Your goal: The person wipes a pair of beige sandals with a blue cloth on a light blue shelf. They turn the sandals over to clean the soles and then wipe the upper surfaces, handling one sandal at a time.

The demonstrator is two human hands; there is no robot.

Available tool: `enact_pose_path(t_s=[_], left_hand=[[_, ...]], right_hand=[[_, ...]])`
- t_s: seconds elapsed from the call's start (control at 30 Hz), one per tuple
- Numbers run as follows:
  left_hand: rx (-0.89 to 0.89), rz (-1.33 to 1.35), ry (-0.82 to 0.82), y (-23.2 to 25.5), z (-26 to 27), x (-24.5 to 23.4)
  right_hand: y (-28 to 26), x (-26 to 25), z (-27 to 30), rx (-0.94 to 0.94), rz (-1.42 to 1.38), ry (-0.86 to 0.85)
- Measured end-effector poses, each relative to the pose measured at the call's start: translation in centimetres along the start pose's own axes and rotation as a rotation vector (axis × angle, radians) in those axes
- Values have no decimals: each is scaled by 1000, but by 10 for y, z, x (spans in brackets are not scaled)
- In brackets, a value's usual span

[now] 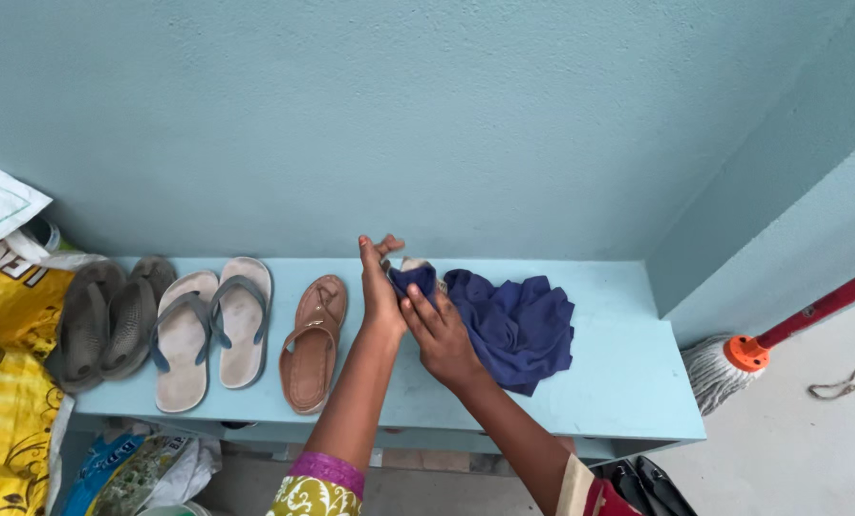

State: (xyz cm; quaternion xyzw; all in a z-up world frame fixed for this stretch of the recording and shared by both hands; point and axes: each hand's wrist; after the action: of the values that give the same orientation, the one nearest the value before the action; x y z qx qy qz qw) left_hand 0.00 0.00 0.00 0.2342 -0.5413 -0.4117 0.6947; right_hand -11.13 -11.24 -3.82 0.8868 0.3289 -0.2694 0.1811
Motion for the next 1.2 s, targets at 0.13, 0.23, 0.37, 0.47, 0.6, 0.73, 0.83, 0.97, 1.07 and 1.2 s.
enact_pose_path(t_s=[0.13, 0.23, 0.37, 0.47, 0.6, 0.73, 0.83, 0.97, 1.07, 1.2], left_hand=[[201, -328, 58, 16, 18, 15], [551, -797, 219, 31, 15, 22], [561, -891, 374, 48, 22, 21], [524, -1145, 419, 73, 34, 24], [349, -1515, 495, 103, 39, 34], [333, -1282, 402, 88, 52, 22], [369, -1071, 377, 59, 67, 2], [469, -924, 285, 44, 82, -30], [576, -863, 200, 22, 102, -49], [807, -1215, 108, -20, 126, -86]], right_hand=[[3, 4, 13, 27, -145, -268], [-2, 4, 24, 141, -138, -240], [-1, 0, 34, 383, -194, -184], [2, -2, 32, 422, -249, -165], [0, -3, 35, 477, -341, -90], [-6, 1, 44, 640, -322, 144], [-10, 4, 51, 797, -333, 263], [-2, 10, 59, 960, -430, 230], [4, 14, 61, 897, -439, 231], [3, 16, 70, 829, -413, 199]])
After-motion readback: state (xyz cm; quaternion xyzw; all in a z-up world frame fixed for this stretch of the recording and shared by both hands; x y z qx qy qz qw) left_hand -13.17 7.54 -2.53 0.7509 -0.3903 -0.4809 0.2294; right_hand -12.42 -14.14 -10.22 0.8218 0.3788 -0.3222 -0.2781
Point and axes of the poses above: each hand's wrist, its own z-axis away from the middle knuckle, its own x-axis out of the palm, y = z × x, and after that the axes turned 15 degrees about -x, right-handed
